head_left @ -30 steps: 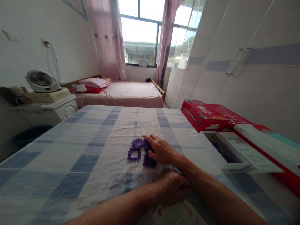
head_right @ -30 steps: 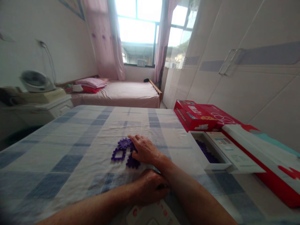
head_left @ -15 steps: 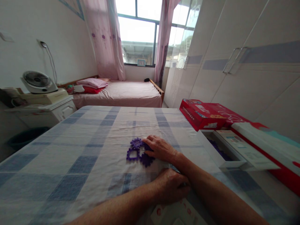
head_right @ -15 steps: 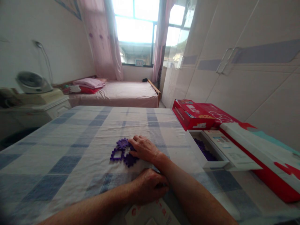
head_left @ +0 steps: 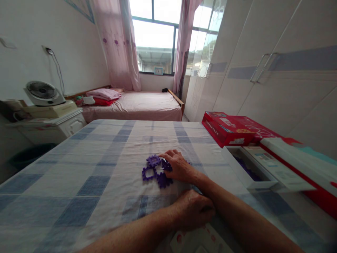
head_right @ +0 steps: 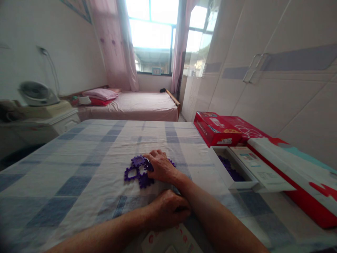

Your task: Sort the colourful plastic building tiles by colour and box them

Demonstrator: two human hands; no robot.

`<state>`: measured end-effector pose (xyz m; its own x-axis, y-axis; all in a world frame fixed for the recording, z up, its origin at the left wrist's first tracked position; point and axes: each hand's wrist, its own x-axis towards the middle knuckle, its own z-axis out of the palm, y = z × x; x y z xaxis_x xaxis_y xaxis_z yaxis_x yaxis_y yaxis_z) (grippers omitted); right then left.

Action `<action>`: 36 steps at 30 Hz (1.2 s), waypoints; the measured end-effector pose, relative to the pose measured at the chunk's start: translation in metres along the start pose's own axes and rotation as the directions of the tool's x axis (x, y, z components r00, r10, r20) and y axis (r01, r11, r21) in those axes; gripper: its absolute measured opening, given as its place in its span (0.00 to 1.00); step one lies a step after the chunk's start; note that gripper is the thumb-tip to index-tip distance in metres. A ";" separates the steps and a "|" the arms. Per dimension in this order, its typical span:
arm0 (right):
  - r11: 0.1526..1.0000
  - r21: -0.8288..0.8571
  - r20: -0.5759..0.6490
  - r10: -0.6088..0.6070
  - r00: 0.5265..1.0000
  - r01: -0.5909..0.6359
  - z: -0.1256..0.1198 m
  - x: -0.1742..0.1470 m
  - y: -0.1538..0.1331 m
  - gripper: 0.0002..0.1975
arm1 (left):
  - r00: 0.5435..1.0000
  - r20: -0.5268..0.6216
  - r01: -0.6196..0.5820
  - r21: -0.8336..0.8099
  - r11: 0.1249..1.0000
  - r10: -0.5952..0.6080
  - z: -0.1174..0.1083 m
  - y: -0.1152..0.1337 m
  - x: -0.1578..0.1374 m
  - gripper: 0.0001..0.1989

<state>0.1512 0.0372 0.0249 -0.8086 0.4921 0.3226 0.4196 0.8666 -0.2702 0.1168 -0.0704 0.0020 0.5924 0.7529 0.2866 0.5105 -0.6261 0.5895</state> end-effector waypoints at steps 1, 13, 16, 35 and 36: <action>1.000 0.001 -0.010 -0.002 1.000 0.002 0.000 0.000 -0.001 0.29 | 1.000 -0.003 -0.001 0.004 1.000 0.001 0.000 0.000 0.000 0.09; 0.946 0.292 -0.275 0.225 0.935 -0.141 -0.028 0.001 0.002 0.24 | 0.995 0.052 0.094 -0.088 0.992 -0.089 -0.009 0.005 0.002 0.09; 0.929 0.301 -0.377 0.322 0.868 -0.214 -0.068 -0.018 0.014 0.21 | 0.992 0.072 0.103 -0.058 0.993 -0.099 -0.010 0.006 0.002 0.10; 0.714 0.118 -0.421 0.665 0.617 -0.690 -0.146 -0.171 0.130 0.21 | 0.989 0.080 0.129 -0.060 0.990 -0.124 -0.008 0.008 0.003 0.11; 0.708 0.092 -0.422 0.664 0.616 -0.700 -0.147 -0.174 0.128 0.20 | 0.989 0.079 0.130 -0.063 0.989 -0.125 -0.008 0.008 0.003 0.11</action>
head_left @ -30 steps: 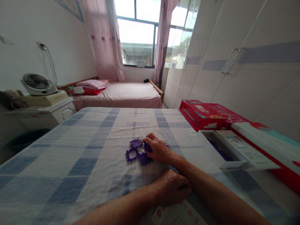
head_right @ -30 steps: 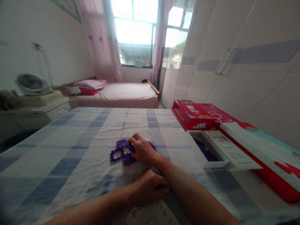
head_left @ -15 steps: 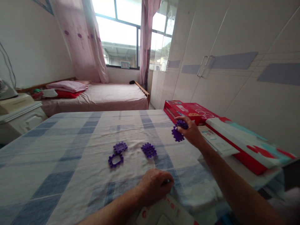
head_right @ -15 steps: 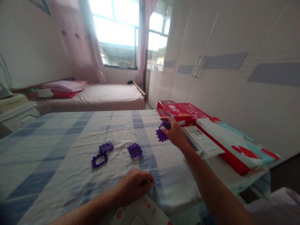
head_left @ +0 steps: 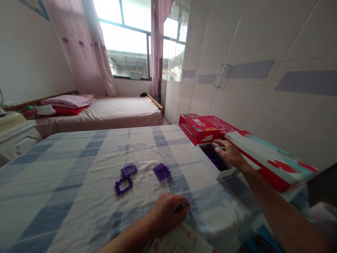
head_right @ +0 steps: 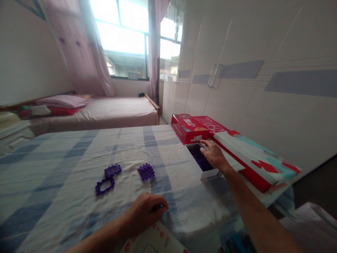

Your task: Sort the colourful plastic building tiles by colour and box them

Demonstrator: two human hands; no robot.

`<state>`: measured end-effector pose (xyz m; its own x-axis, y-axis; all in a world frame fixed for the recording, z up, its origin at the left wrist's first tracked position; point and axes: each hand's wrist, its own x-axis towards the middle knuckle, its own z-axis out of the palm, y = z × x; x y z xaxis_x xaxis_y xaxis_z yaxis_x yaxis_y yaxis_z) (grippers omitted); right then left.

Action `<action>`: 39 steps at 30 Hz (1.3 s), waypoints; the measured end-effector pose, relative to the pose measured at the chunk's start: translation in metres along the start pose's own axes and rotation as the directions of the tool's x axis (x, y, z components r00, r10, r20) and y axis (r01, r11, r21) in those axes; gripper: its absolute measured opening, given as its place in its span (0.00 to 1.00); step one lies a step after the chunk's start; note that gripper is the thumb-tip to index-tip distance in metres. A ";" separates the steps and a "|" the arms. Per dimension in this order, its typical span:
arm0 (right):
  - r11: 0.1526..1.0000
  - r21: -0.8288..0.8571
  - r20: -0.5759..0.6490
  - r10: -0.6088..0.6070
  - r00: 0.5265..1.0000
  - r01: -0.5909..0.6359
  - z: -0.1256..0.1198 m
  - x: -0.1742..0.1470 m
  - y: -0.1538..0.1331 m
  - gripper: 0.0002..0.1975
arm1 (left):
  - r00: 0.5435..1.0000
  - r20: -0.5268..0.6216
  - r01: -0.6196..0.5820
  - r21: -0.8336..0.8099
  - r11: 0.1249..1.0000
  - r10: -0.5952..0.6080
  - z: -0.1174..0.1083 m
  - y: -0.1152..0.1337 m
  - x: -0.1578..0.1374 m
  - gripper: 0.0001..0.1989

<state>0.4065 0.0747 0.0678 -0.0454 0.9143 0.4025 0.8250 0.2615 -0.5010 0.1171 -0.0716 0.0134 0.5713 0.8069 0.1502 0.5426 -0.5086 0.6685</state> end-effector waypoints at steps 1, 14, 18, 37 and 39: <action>1.000 -0.027 0.015 0.002 1.000 -0.001 -0.002 -0.003 0.001 0.19 | 1.000 -0.004 0.000 -0.003 1.000 0.000 0.000 0.000 0.000 0.11; 0.949 -0.211 0.103 -0.215 0.971 0.233 0.012 -0.027 -0.035 0.17 | 1.000 -0.012 -0.024 -0.012 1.000 0.024 0.001 -0.003 -0.001 0.10; 0.953 0.045 0.230 -0.303 0.925 0.301 0.040 -0.027 -0.086 0.15 | 0.999 -0.022 -0.032 -0.017 0.999 0.032 -0.001 -0.002 -0.001 0.10; 0.963 0.226 0.554 -0.252 0.794 0.148 0.114 -0.029 -0.155 0.20 | 0.992 -0.048 -0.110 0.101 0.989 0.115 0.002 -0.006 0.000 0.07; 0.944 0.316 0.524 -0.257 0.812 0.095 0.112 -0.024 -0.161 0.16 | 0.990 -0.049 -0.128 0.111 0.985 0.134 0.002 -0.007 0.000 0.07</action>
<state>0.2116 0.0456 0.0525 -0.5442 0.8372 0.0537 0.5967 0.4313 -0.6767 0.1149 -0.0688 0.0071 0.6083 0.7450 0.2739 0.5301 -0.6381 0.5584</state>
